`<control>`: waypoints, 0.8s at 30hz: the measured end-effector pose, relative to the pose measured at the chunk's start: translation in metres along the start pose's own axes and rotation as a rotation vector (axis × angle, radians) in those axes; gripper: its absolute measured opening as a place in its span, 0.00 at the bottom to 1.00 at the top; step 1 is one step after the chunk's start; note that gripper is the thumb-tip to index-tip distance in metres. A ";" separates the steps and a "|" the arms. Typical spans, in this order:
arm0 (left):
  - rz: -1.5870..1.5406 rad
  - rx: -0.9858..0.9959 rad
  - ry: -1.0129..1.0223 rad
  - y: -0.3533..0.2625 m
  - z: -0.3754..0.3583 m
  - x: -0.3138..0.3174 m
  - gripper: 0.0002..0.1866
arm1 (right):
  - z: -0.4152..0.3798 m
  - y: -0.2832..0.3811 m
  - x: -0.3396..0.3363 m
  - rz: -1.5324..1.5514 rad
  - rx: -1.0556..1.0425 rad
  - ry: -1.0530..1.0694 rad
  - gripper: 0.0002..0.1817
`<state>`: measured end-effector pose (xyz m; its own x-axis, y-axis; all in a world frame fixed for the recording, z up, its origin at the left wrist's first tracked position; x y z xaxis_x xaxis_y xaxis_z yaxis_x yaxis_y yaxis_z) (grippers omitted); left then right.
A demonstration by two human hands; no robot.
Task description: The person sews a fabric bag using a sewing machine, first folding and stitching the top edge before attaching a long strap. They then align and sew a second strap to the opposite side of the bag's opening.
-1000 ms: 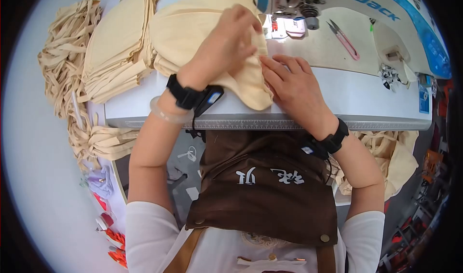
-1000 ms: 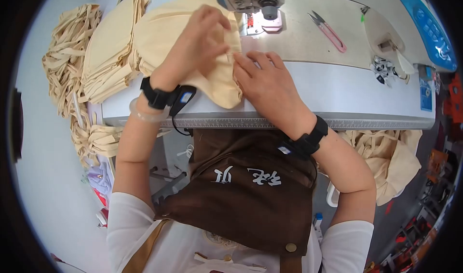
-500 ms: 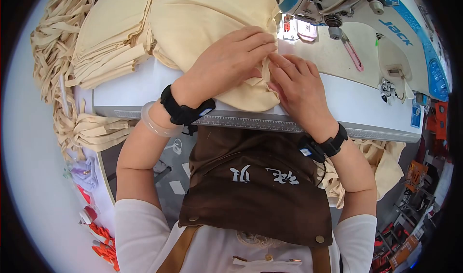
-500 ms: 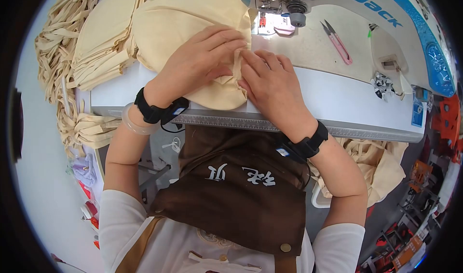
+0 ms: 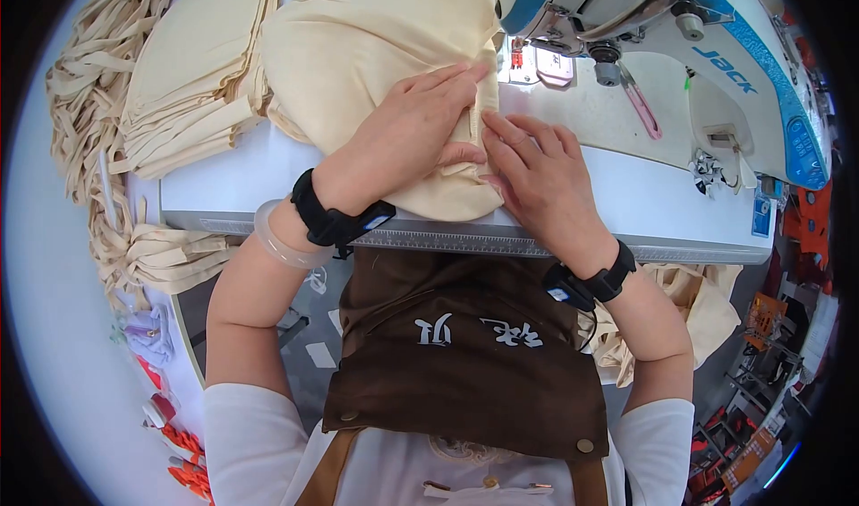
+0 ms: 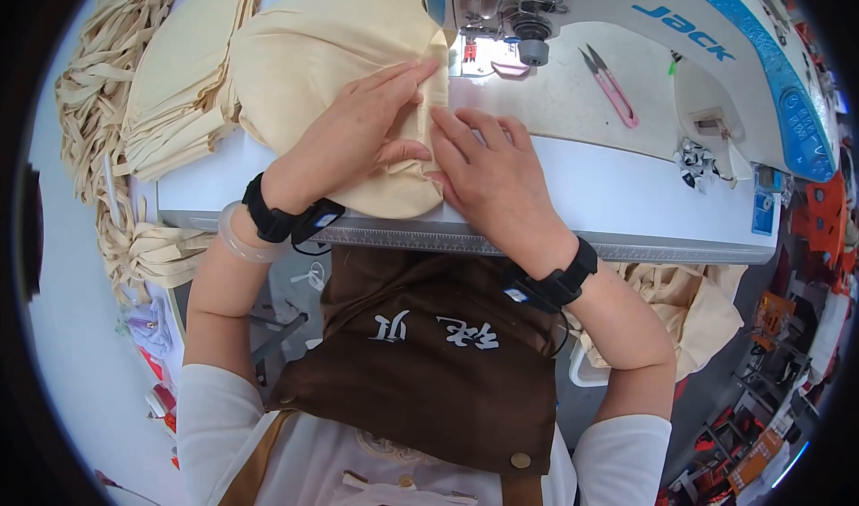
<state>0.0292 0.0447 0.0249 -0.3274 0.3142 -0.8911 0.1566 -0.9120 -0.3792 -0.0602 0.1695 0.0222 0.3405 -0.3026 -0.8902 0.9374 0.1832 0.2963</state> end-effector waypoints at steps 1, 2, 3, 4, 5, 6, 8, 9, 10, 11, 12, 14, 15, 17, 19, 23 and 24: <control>0.002 -0.001 -0.004 0.000 0.000 0.000 0.48 | 0.000 0.000 0.000 -0.003 -0.001 0.005 0.26; 0.005 -0.002 -0.008 0.000 0.001 0.000 0.48 | 0.000 0.000 0.001 -0.006 -0.003 0.008 0.27; -0.009 -0.012 0.002 0.001 0.001 0.000 0.48 | -0.001 0.000 0.001 -0.009 -0.007 0.003 0.27; -0.021 -0.023 0.012 0.001 0.000 -0.001 0.48 | -0.001 0.001 0.001 -0.012 -0.011 -0.003 0.27; -0.033 -0.033 0.025 0.002 0.001 -0.001 0.48 | -0.001 0.001 0.001 -0.012 -0.013 -0.010 0.27; -0.051 -0.042 0.034 0.002 0.002 -0.001 0.48 | 0.000 0.001 0.001 -0.005 -0.017 -0.010 0.26; -0.091 -0.057 0.052 0.003 0.004 -0.002 0.48 | 0.000 0.000 0.001 0.008 -0.023 -0.009 0.26; -0.100 -0.048 0.038 0.003 0.005 -0.003 0.48 | 0.000 0.000 0.000 0.009 -0.020 -0.014 0.26; -0.109 -0.039 0.024 0.005 0.006 -0.002 0.48 | 0.001 -0.001 -0.001 0.010 -0.018 -0.019 0.26; -0.117 -0.030 0.010 0.007 0.008 -0.002 0.47 | 0.003 -0.003 -0.001 0.012 -0.017 -0.025 0.26; -0.133 -0.011 -0.013 0.010 0.010 -0.001 0.47 | 0.006 -0.005 -0.001 0.013 -0.008 -0.029 0.26; -0.167 0.024 -0.057 0.019 0.015 0.003 0.47 | 0.012 -0.012 0.000 0.016 0.010 -0.034 0.26; -0.159 0.015 -0.034 0.023 0.020 0.005 0.45 | 0.015 -0.016 -0.001 0.018 0.021 -0.041 0.26; -0.142 -0.004 0.012 0.024 0.033 0.007 0.41 | 0.017 -0.025 -0.004 0.022 0.044 -0.058 0.25; -0.154 -0.029 0.038 0.023 0.039 0.009 0.37 | 0.016 -0.030 -0.008 -0.017 0.038 -0.066 0.25; -0.177 -0.057 0.084 0.021 0.049 0.013 0.33 | 0.014 -0.036 -0.013 -0.063 0.060 -0.057 0.24; -0.169 -0.049 0.089 0.023 0.051 0.016 0.34 | 0.013 -0.038 -0.014 -0.062 0.067 -0.062 0.24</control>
Point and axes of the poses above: each hand's wrist, its own z-axis towards the middle knuckle, its own x-axis out of the palm, y = z × x, the point moved 6 cm from there along z, towards the middle knuckle, and after that the axes turned 6 degrees about z, right-handed, at the moved point
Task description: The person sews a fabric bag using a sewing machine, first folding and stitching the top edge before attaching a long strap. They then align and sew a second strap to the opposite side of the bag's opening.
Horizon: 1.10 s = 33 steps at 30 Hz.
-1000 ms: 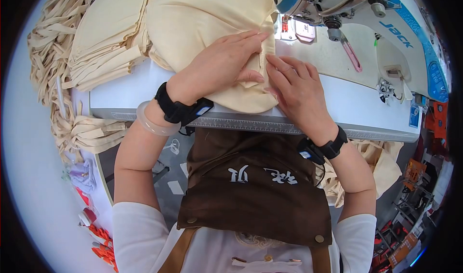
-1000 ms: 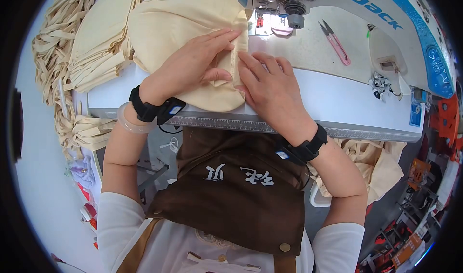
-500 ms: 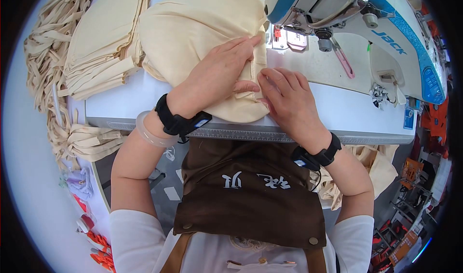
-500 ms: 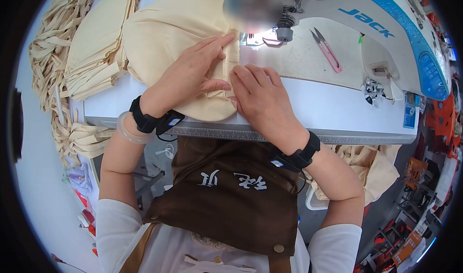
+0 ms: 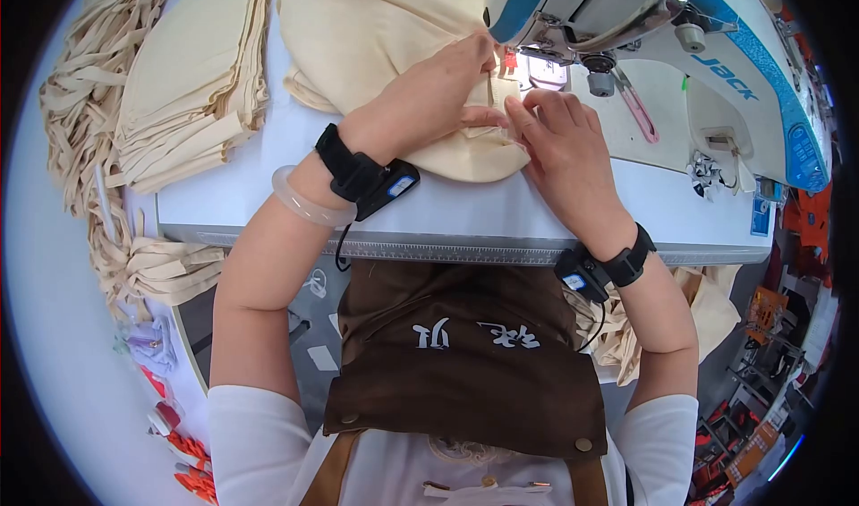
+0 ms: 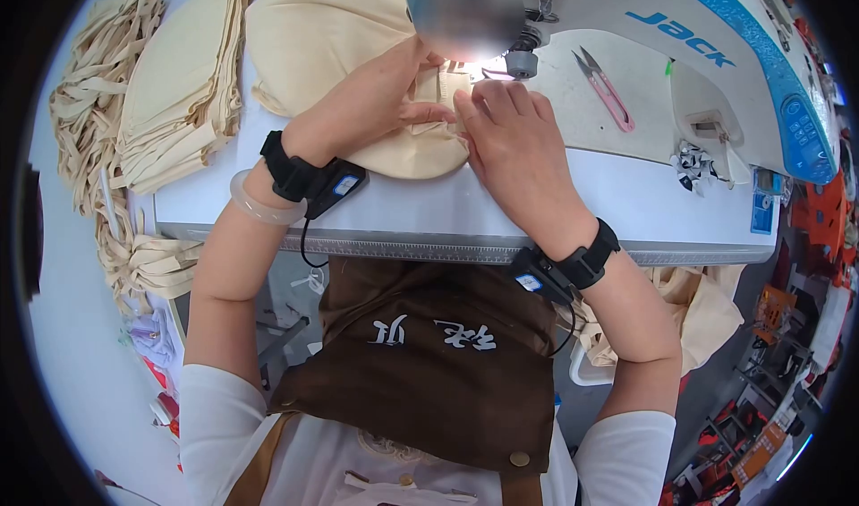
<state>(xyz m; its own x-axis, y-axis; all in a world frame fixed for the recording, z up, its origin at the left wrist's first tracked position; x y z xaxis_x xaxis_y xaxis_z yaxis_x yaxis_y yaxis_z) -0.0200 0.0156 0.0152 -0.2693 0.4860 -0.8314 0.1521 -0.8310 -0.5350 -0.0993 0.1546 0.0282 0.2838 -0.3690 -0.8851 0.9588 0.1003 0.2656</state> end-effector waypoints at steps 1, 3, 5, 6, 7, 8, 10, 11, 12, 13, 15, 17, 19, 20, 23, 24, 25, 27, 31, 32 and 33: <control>0.009 0.007 0.004 0.002 0.002 0.002 0.35 | 0.000 -0.002 -0.001 0.001 0.005 -0.005 0.23; 0.009 0.010 -0.014 0.003 0.005 0.003 0.37 | 0.000 -0.005 -0.001 0.007 0.012 -0.013 0.23; -0.010 0.009 -0.059 0.002 0.008 0.002 0.38 | 0.001 -0.008 -0.001 0.016 0.020 -0.020 0.22; -0.001 0.015 -0.064 0.002 0.008 0.002 0.39 | 0.001 -0.009 -0.001 0.016 0.024 -0.016 0.22; 0.009 0.023 -0.070 0.002 0.009 0.002 0.41 | 0.001 -0.009 -0.001 0.017 0.027 -0.013 0.22; 0.019 0.031 -0.075 0.002 0.010 0.002 0.42 | 0.002 -0.009 -0.001 0.017 0.031 -0.010 0.22; 0.019 0.007 -0.054 0.003 0.010 0.003 0.45 | 0.001 -0.009 -0.001 0.020 0.039 0.002 0.23; 0.021 -0.004 -0.044 0.004 0.010 0.003 0.46 | 0.001 -0.010 0.000 0.021 0.042 0.006 0.23; 0.026 -0.014 -0.036 0.004 0.010 0.004 0.47 | 0.000 -0.009 -0.001 0.022 0.038 -0.001 0.23; 0.031 -0.026 -0.028 0.005 0.010 0.004 0.48 | 0.000 -0.009 -0.001 0.024 0.033 -0.008 0.23; 0.047 -0.020 -0.034 0.006 0.010 0.004 0.49 | 0.001 -0.009 -0.001 0.025 0.030 -0.009 0.23; 0.064 0.018 -0.059 0.007 0.011 0.006 0.50 | 0.000 -0.010 0.000 0.023 0.040 0.005 0.24; 0.069 0.040 -0.072 0.006 0.013 0.006 0.50 | 0.000 -0.011 -0.002 0.021 0.049 0.005 0.23; 0.072 0.050 -0.078 0.006 0.014 0.006 0.50 | 0.000 -0.012 -0.002 0.021 0.053 0.005 0.23; 0.078 0.034 -0.037 0.007 0.018 0.007 0.50 | -0.001 -0.014 -0.001 0.021 0.064 0.024 0.23; 0.083 0.028 -0.032 0.007 0.018 0.007 0.50 | -0.001 -0.014 -0.001 0.022 0.057 0.019 0.23; 0.091 0.022 -0.027 0.007 0.019 0.007 0.51 | 0.000 -0.015 -0.001 0.025 0.050 0.013 0.23; 0.104 0.024 -0.031 0.006 0.018 0.007 0.51 | -0.001 -0.015 0.000 0.028 0.045 0.011 0.23; 0.110 0.015 -0.023 0.008 0.019 0.007 0.51 | -0.001 -0.015 0.000 0.024 0.041 0.009 0.23; 0.104 -0.001 -0.007 0.009 0.019 0.008 0.51 | -0.001 -0.015 0.000 0.025 0.039 0.007 0.23; 0.101 0.015 -0.026 0.010 0.019 0.009 0.51 | -0.001 -0.015 0.000 0.026 0.037 0.004 0.23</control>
Point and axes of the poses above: each hand's wrist, its own z-axis towards the middle knuckle, its own x-axis out of the palm, y = z × x, the point moved 6 cm from there along z, towards the middle knuckle, and after that the axes turned 6 degrees about z, right-handed, at the moved point
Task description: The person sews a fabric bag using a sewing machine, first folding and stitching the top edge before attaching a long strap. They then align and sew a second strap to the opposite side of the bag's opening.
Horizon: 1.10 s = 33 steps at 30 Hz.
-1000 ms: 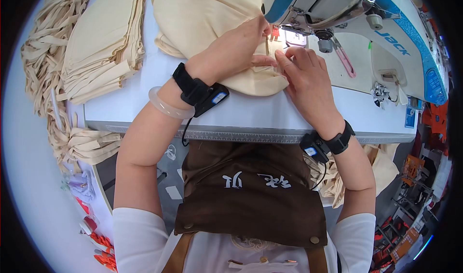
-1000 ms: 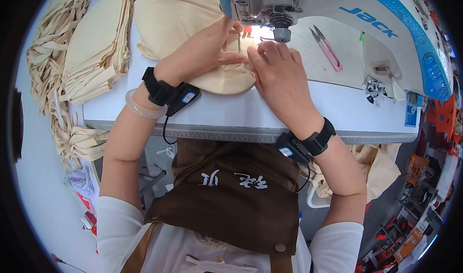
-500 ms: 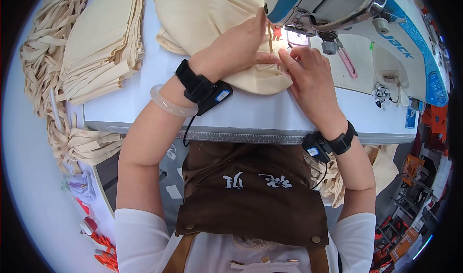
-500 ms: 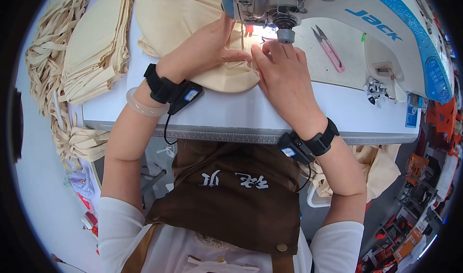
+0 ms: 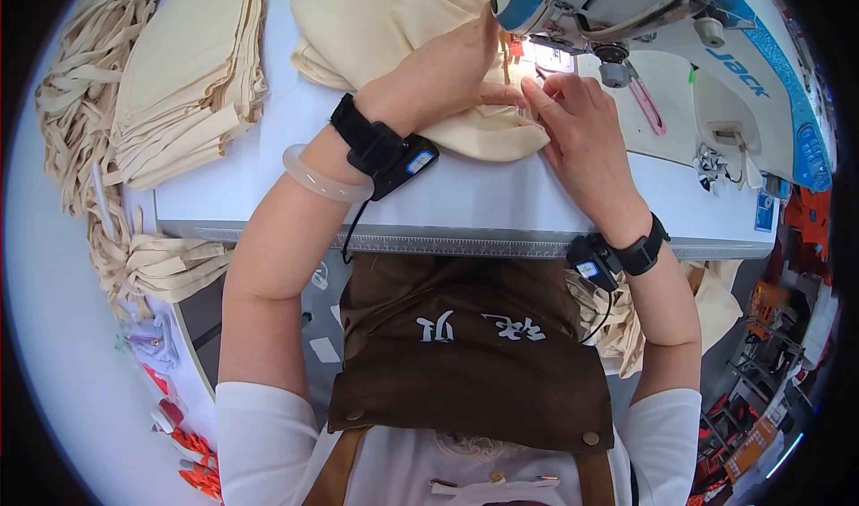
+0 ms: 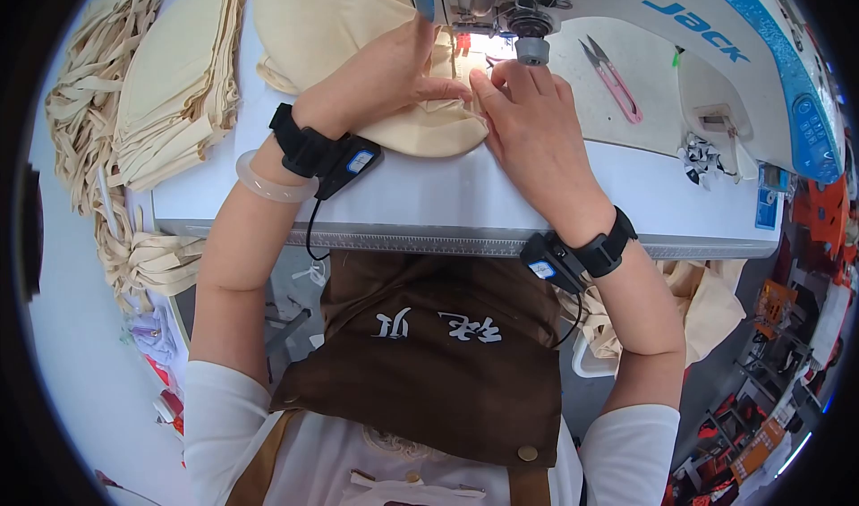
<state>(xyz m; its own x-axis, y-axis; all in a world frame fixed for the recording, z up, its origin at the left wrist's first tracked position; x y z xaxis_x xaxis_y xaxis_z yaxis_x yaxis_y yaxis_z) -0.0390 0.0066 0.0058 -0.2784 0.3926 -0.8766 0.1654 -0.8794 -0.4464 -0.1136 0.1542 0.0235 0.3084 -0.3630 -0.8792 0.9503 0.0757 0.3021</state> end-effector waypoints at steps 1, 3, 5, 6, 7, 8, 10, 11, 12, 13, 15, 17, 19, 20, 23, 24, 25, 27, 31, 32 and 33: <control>-0.003 0.015 -0.021 0.001 0.000 0.001 0.51 | 0.000 0.000 0.000 0.000 -0.003 -0.004 0.23; -0.011 0.038 -0.061 0.001 -0.001 0.001 0.50 | 0.000 -0.001 0.001 -0.001 -0.007 -0.013 0.23; -0.017 0.052 -0.102 -0.001 -0.004 -0.002 0.49 | 0.000 -0.002 0.001 -0.001 -0.012 -0.023 0.22; -0.031 0.067 -0.120 -0.003 -0.006 -0.006 0.46 | -0.001 -0.002 0.001 0.000 -0.014 -0.028 0.22; -0.046 0.081 -0.137 -0.005 -0.010 -0.010 0.42 | -0.001 -0.002 0.001 0.001 -0.016 -0.032 0.22; -0.059 0.097 -0.156 -0.008 -0.014 -0.016 0.39 | -0.001 -0.002 0.001 0.001 -0.019 -0.038 0.21; -0.164 0.034 0.036 -0.012 -0.024 -0.019 0.30 | -0.001 -0.003 0.001 0.018 -0.010 -0.036 0.21; -0.216 0.002 0.132 -0.013 -0.029 -0.018 0.26 | -0.001 -0.004 0.001 0.025 -0.006 -0.034 0.20; -0.172 0.053 0.076 -0.016 -0.033 -0.021 0.23 | -0.002 -0.005 0.001 0.040 -0.009 -0.044 0.20; -0.129 0.103 0.019 -0.018 -0.037 -0.020 0.21 | -0.003 -0.005 0.001 0.056 -0.012 -0.054 0.20; -0.012 0.185 -0.081 -0.026 -0.040 -0.025 0.17 | -0.003 -0.006 -0.001 0.083 -0.013 -0.072 0.20; 0.130 0.243 -0.167 -0.039 -0.041 -0.028 0.16 | -0.004 -0.006 -0.001 0.106 -0.006 -0.082 0.20; 0.183 0.296 -0.145 -0.049 -0.045 -0.027 0.14 | -0.005 -0.006 0.000 0.113 0.008 -0.077 0.20; 0.210 0.323 -0.135 -0.055 -0.047 -0.026 0.13 | -0.006 -0.007 0.000 0.115 0.014 -0.074 0.20; 0.178 0.072 -0.076 -0.059 -0.057 -0.025 0.10 | -0.007 -0.006 0.000 0.112 0.002 -0.093 0.21; 0.143 0.086 -0.136 -0.061 -0.060 -0.024 0.09 | -0.007 -0.005 0.000 0.113 -0.008 -0.097 0.21; 0.126 0.079 -0.138 -0.062 -0.061 -0.022 0.10 | -0.008 -0.004 0.000 0.114 -0.020 -0.100 0.21; 0.091 0.063 -0.149 -0.064 -0.063 -0.021 0.12 | -0.011 0.000 0.000 0.091 -0.084 -0.094 0.21; 0.113 0.069 -0.193 -0.074 -0.064 -0.015 0.17 | -0.020 0.007 0.003 0.114 -0.160 -0.043 0.19; 0.165 0.096 -0.196 -0.076 -0.065 -0.012 0.18 | -0.021 0.008 0.003 0.150 -0.145 -0.026 0.19; 0.217 0.120 -0.199 -0.077 -0.065 -0.009 0.19 | -0.021 0.008 0.003 0.161 -0.146 -0.030 0.18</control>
Point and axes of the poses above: each hand's wrist, its own z-axis towards the middle knuckle, its own x-axis out of the palm, y = z × x, the point moved 6 cm from there along z, towards the middle knuckle, and after that the axes turned 6 degrees about z, right-handed, at the moved point
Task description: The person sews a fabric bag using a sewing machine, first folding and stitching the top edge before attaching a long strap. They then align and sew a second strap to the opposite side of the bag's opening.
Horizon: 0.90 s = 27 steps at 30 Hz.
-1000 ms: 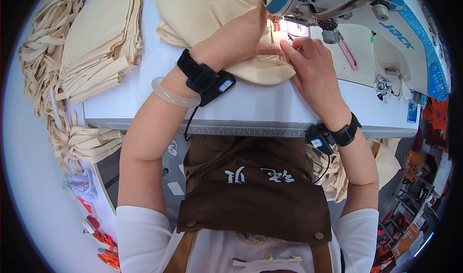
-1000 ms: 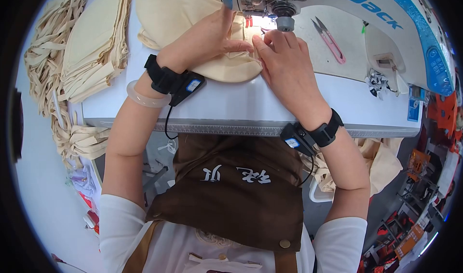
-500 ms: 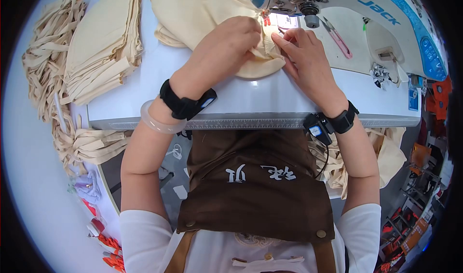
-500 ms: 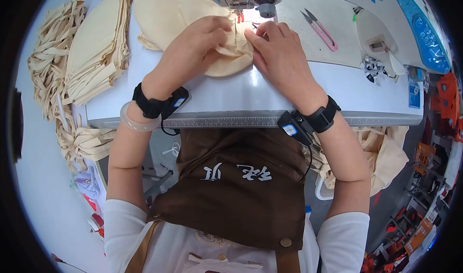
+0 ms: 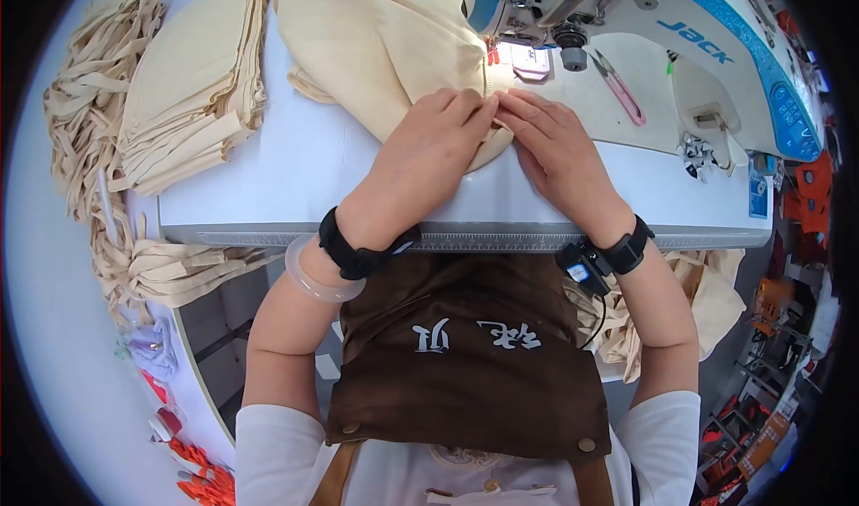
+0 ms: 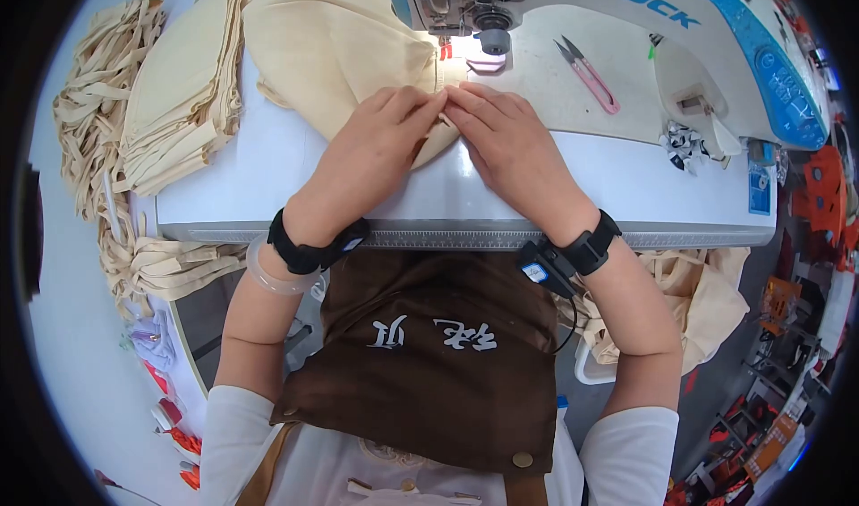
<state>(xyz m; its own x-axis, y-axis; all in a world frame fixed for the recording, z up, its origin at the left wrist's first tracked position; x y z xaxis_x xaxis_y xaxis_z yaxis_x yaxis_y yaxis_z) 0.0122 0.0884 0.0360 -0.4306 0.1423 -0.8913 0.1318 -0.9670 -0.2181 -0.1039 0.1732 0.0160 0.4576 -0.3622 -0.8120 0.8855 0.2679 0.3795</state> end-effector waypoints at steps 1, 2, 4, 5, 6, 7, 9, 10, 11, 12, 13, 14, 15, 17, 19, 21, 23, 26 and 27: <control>0.022 0.001 0.006 0.000 0.000 0.002 0.18 | 0.000 0.000 0.000 0.012 -0.001 -0.005 0.18; 0.044 0.004 0.015 0.000 -0.001 0.004 0.18 | 0.001 0.000 0.000 0.026 0.001 -0.012 0.17; 0.047 -0.018 0.040 0.001 -0.001 0.005 0.20 | 0.003 0.001 -0.001 0.021 0.005 0.002 0.16; 0.026 -0.041 0.056 0.002 -0.001 0.005 0.21 | 0.004 0.001 -0.001 0.019 0.010 0.007 0.15; 0.003 -0.060 0.073 0.003 -0.001 0.006 0.24 | 0.004 0.001 -0.001 0.012 0.007 0.005 0.15; -0.005 -0.062 0.082 0.003 0.000 0.005 0.24 | 0.005 0.001 -0.001 0.003 0.006 0.003 0.15; -0.022 -0.065 0.101 0.004 0.002 0.004 0.24 | 0.004 0.001 0.000 -0.004 0.008 0.003 0.15; -0.012 -0.049 0.091 0.003 0.003 0.004 0.20 | 0.003 0.000 0.001 -0.003 0.010 0.001 0.15; -0.002 -0.031 0.083 0.002 0.004 0.003 0.17 | 0.003 -0.001 0.002 0.000 0.012 -0.002 0.14; 0.009 -0.013 0.075 0.002 0.004 0.003 0.15 | 0.003 -0.001 0.002 -0.005 0.018 -0.003 0.14; 0.010 -0.014 0.085 0.003 0.005 0.002 0.15 | 0.004 -0.002 0.002 -0.010 0.023 -0.005 0.14; 0.009 -0.017 0.096 0.003 0.007 0.002 0.15 | 0.004 -0.003 0.001 -0.015 0.029 -0.005 0.13; 0.009 -0.020 0.105 0.004 0.008 0.002 0.15 | 0.005 -0.002 0.000 -0.013 0.032 -0.007 0.13; -0.001 -0.020 0.114 0.005 0.010 0.003 0.16 | 0.007 -0.002 -0.001 -0.010 0.031 -0.007 0.13; -0.023 -0.031 0.117 0.007 0.009 0.003 0.19 | 0.006 -0.002 -0.001 -0.009 0.027 -0.005 0.13; -0.064 -0.045 0.114 0.007 0.008 0.002 0.25 | 0.006 -0.002 -0.001 -0.011 0.021 -0.008 0.13; -0.079 -0.055 0.115 0.007 0.007 0.001 0.25 | 0.004 -0.001 -0.001 -0.013 0.017 -0.011 0.14; -0.089 -0.059 0.111 0.008 0.007 0.002 0.25 | 0.005 0.000 -0.001 -0.022 0.009 -0.021 0.14; -0.089 -0.058 0.108 0.009 0.007 0.002 0.24 | 0.006 0.000 -0.001 -0.025 0.009 -0.020 0.14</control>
<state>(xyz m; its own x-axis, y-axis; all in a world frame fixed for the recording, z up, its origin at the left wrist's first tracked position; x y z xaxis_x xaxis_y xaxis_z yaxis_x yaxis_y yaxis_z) 0.0060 0.0786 0.0348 -0.3448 0.2517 -0.9043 0.1499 -0.9363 -0.3177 -0.1040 0.1686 0.0195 0.4367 -0.3862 -0.8125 0.8973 0.2509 0.3630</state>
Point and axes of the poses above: each hand's wrist, its own z-axis towards the middle knuckle, its own x-axis out of the palm, y = z × x, the point moved 6 cm from there along z, towards the middle knuckle, and after that the axes turned 6 degrees about z, right-handed, at the moved point
